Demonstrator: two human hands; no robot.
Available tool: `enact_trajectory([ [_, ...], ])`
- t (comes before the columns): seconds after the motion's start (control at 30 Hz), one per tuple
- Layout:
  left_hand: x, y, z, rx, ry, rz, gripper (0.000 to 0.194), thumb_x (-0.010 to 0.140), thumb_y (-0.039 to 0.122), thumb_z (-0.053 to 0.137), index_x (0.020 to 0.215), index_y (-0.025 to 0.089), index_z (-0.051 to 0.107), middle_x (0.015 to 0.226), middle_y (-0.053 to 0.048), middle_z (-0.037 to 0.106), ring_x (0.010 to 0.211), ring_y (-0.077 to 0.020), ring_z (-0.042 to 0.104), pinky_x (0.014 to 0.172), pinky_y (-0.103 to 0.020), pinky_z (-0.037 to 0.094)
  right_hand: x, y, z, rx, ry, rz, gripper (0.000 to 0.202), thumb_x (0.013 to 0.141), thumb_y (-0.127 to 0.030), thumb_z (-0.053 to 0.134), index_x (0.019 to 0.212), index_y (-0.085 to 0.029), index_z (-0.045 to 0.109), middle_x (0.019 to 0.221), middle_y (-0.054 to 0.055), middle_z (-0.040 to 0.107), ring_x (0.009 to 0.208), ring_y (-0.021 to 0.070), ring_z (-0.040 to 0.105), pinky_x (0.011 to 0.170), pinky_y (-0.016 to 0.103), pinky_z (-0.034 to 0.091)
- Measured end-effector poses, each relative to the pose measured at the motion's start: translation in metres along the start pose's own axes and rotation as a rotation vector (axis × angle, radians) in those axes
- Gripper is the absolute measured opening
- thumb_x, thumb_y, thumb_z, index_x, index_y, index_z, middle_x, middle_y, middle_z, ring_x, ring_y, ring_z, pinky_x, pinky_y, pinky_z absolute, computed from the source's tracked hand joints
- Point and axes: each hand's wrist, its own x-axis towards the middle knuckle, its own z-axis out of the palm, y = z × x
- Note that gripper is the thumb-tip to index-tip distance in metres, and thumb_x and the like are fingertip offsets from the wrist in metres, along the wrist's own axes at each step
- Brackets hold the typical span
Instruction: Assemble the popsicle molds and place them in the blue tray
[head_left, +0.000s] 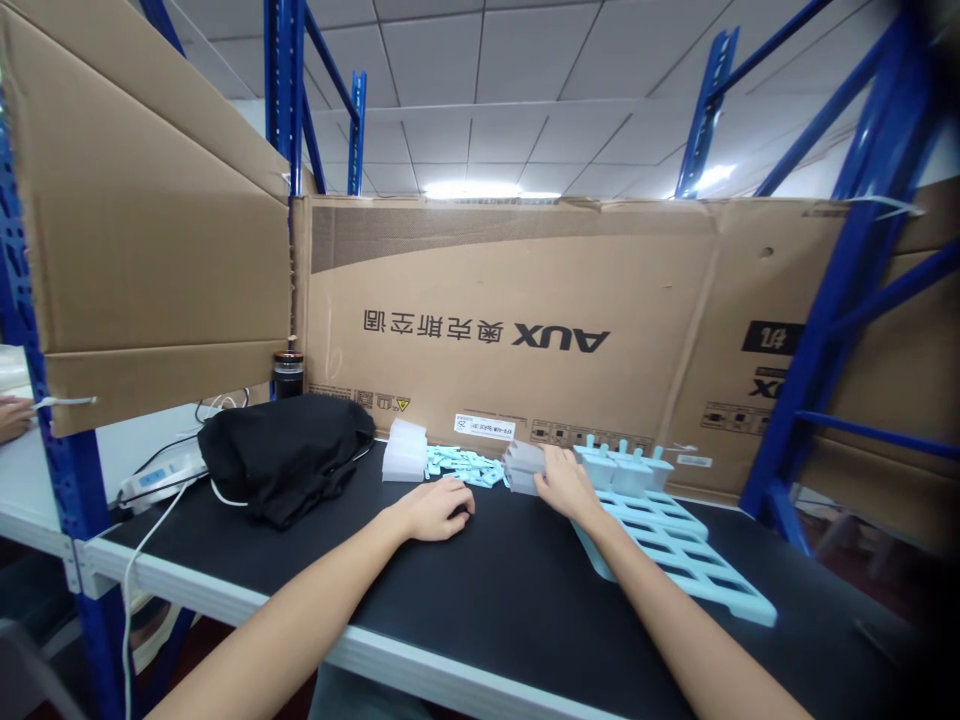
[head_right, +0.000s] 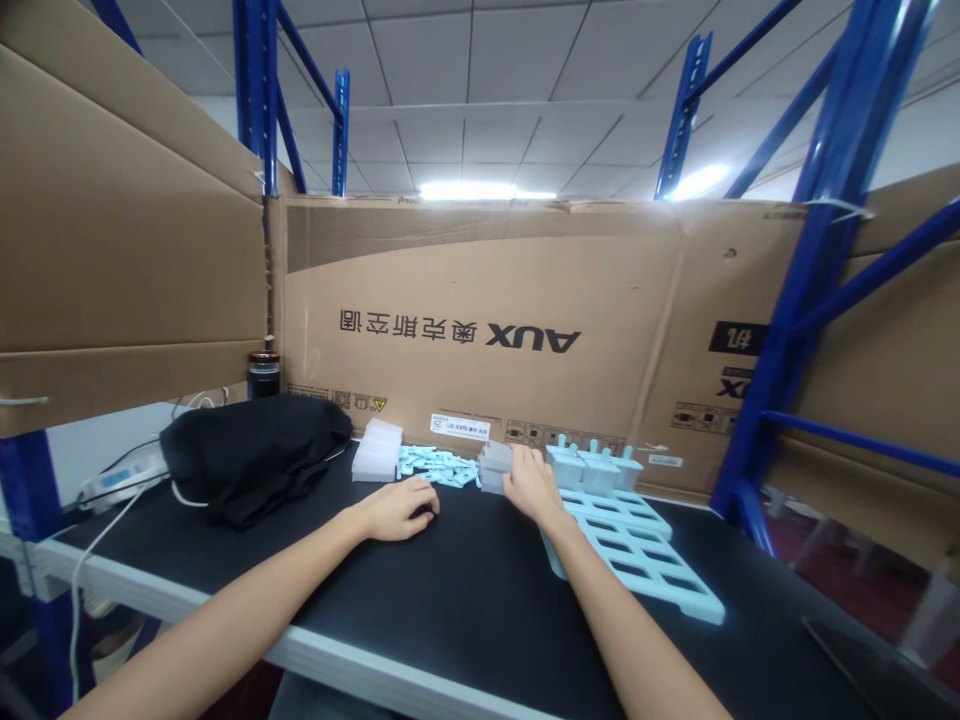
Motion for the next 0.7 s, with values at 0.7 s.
enact_trajectory([
  [0.7, 0.002, -0.007, 0.010, 0.153, 0.107, -0.164, 0.024, 0.086, 0.034, 0.048, 0.103, 0.022, 0.059, 0.112, -0.007, 0.059, 0.110, -0.0264, 0.048, 0.094, -0.040, 0.039, 0.034, -0.016, -0.021, -0.150, 0.066, -0.122, 0.019, 0.083, -0.024, 0.047, 0.100, -0.016, 0.047, 0.105, 0.015, 0.053, 0.102, 0.0260, 0.046, 0.077, 0.031, 0.038],
])
